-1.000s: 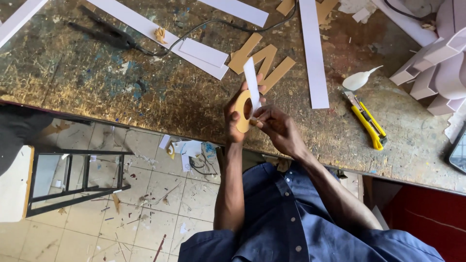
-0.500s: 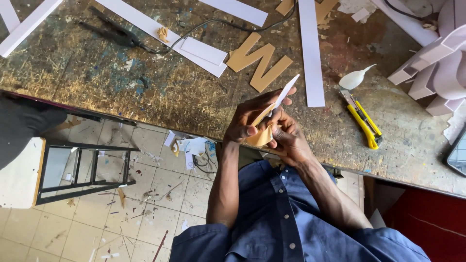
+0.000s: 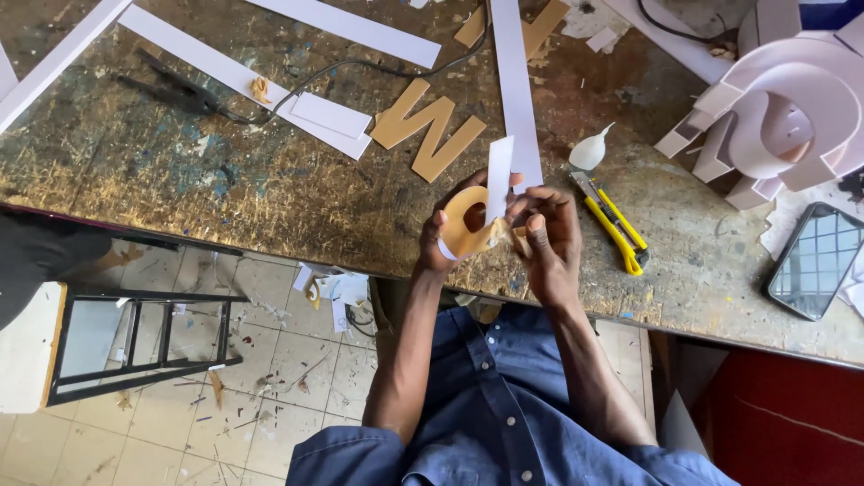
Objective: Applying edge strips to 3D letters using glue and a utility knife to create channel letters.
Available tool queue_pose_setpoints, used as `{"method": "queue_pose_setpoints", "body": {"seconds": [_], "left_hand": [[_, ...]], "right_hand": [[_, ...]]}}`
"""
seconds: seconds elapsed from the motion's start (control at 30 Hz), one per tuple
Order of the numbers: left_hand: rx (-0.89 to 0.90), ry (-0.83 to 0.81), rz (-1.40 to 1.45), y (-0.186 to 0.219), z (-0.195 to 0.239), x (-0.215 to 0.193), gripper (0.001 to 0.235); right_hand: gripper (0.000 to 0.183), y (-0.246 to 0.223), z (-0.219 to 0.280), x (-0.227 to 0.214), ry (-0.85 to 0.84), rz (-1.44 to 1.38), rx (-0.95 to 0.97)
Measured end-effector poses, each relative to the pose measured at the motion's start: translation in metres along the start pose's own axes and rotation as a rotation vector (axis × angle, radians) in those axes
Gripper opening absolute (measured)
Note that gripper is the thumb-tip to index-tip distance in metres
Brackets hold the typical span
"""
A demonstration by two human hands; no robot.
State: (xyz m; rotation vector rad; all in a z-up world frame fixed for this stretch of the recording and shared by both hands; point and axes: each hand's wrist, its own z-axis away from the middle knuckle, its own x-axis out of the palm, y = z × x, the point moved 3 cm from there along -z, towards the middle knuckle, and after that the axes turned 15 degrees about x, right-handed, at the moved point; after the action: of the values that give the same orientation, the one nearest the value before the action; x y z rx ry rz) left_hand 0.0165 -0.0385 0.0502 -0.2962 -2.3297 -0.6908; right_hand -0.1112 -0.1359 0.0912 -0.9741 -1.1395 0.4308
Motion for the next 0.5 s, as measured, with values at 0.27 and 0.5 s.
{"method": "queue_pose_setpoints", "body": {"seconds": [0.27, 0.5], "left_hand": [[-0.055, 0.166, -0.042, -0.003, 0.017, -0.017, 0.102], [-0.071, 0.406, 0.075, 0.02, 0.038, -0.031, 0.104]], "right_hand": [[0.091, -0.03, -0.002, 0.046, -0.291, 1.152, -0.555], [0.021, 0.009, -0.006, 0.073, -0.336, 1.138, -0.553]]}}
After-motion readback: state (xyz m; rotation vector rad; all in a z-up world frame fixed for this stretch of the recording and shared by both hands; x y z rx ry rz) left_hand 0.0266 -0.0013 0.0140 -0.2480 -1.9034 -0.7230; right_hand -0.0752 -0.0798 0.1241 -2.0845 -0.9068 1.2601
